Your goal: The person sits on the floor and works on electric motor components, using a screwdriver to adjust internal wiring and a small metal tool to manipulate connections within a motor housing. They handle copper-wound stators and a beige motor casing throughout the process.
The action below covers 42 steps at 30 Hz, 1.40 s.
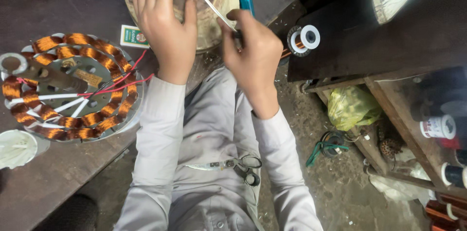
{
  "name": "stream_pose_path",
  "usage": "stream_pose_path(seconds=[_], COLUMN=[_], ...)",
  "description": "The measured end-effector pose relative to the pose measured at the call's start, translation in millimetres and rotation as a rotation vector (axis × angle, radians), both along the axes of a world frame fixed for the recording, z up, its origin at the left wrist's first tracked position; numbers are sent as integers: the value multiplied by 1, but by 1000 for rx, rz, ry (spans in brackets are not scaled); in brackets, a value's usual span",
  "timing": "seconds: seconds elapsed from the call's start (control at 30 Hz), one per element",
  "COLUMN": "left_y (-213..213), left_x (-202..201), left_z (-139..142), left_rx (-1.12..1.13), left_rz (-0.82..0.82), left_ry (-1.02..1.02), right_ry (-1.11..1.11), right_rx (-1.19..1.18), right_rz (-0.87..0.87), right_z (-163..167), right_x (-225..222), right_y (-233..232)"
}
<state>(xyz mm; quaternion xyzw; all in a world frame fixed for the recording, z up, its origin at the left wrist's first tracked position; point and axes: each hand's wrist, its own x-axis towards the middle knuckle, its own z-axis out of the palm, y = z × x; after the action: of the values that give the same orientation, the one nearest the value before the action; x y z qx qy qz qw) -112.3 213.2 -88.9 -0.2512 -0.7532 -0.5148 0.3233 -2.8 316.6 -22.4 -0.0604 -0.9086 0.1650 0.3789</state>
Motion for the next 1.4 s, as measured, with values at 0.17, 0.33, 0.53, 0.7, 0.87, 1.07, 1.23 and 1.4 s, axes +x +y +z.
stream_pose_path(seconds=[0.17,0.33,0.53,0.7,0.87,1.07,1.23,1.4], left_y=[-2,-2,-5,-5,-4,-4,-2,0], left_x=[2,4,3,2,4,5,8,6], left_z=[7,10,6,5,7,11,10,8], left_rx=[-4,-10,-26,-35,-35,-23,-23,-27], left_rz=[-8,10,3,11,33,11,19,38], left_ry=[-13,-12,-5,-18,-4,-20,-43,-47], right_ry=[136,-10,91,68,61,152,50,66], right_rx=[-355,-293,-431,-125,-117,-152,-556,-747], right_rz=[255,359,478,337,291,349,283,371], right_z=[-7,-23,-27,-30,-32,-43,-41,-55], right_x=[-45,-64,-80,-66,-82,-76,-71,-69], right_y=[25,42,39,33,49,49,83,73])
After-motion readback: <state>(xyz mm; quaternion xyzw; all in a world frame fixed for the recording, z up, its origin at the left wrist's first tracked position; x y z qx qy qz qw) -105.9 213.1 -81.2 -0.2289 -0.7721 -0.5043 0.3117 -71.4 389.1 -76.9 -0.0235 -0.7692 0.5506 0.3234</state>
